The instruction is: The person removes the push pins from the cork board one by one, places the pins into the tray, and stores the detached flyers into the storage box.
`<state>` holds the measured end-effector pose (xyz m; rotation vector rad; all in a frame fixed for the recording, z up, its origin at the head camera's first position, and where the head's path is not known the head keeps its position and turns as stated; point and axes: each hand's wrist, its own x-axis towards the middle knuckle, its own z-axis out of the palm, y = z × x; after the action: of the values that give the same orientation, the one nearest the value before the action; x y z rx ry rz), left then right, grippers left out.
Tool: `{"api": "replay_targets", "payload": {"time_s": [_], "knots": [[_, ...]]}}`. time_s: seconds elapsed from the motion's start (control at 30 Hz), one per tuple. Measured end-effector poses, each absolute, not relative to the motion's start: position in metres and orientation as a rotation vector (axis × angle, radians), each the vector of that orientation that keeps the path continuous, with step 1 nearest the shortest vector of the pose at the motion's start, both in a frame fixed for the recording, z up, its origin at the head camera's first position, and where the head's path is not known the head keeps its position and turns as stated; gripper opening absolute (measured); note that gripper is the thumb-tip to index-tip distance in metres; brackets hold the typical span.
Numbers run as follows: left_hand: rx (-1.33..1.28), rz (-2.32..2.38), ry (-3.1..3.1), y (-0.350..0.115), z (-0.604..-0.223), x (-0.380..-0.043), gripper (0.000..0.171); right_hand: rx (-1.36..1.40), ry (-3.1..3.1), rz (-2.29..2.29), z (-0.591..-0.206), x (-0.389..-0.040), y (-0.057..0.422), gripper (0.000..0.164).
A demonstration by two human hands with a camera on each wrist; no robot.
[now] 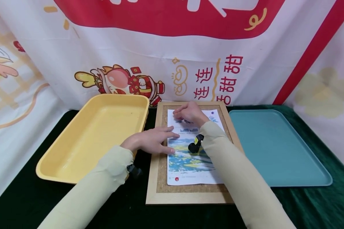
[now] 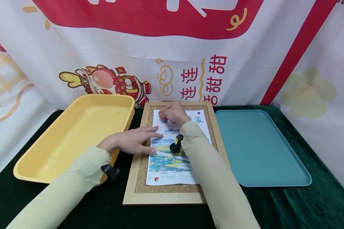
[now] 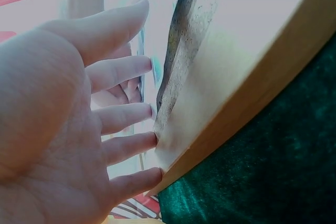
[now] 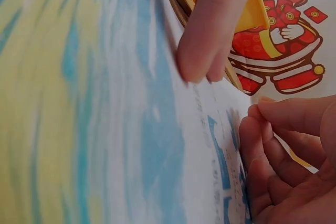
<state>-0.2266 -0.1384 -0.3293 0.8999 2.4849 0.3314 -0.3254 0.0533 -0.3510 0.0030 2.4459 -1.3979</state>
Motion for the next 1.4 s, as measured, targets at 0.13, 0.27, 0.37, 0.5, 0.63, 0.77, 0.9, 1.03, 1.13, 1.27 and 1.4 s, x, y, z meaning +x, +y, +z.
{"api": "replay_targets", "payload": {"time_s": [0.13,0.27,0.37,0.5,0.63,0.77,0.9,1.03,1.13,1.27,1.4], "knots": [[0.893,0.333,2.485,-0.138,-0.329,-0.227,0.067,-0.033,2.474,-1.365,-0.346,-0.322,0.063,0.023],[0.876,0.336,2.487,-0.14,-0.33,-0.226,0.067,-0.071,2.525,-1.373,-0.338,-0.318,0.075,0.025],[0.871,0.346,2.482,-0.139,-0.33,-0.226,0.067,-0.068,2.553,-1.387,-0.332,-0.314,0.088,0.025],[0.867,0.361,2.481,-0.138,-0.332,-0.227,0.067,-0.064,2.562,-1.409,-0.329,-0.309,0.106,0.026],[0.853,0.368,2.484,-0.138,-0.332,-0.227,0.067,-0.02,2.572,-1.431,-0.332,-0.304,0.123,0.028],[0.847,0.366,2.486,-0.138,-0.332,-0.226,0.067,0.059,2.531,-1.506,-0.333,-0.301,0.135,0.028],[0.835,0.363,2.493,-0.139,-0.331,-0.224,0.067,0.093,2.513,-1.586,-0.33,-0.297,0.141,0.027],[0.837,0.367,2.492,-0.139,-0.331,-0.223,0.067,0.121,2.555,-1.588,-0.324,-0.293,0.146,0.025],[0.843,0.364,2.494,-0.139,-0.331,-0.223,0.067,0.131,2.569,-1.589,-0.321,-0.289,0.148,0.026],[0.84,0.355,2.497,-0.139,-0.33,-0.223,0.067,0.126,2.562,-1.61,-0.318,-0.286,0.149,0.027],[0.833,0.359,2.494,-0.14,-0.329,-0.222,0.067,0.136,2.594,-1.593,-0.317,-0.285,0.152,0.028]]}}
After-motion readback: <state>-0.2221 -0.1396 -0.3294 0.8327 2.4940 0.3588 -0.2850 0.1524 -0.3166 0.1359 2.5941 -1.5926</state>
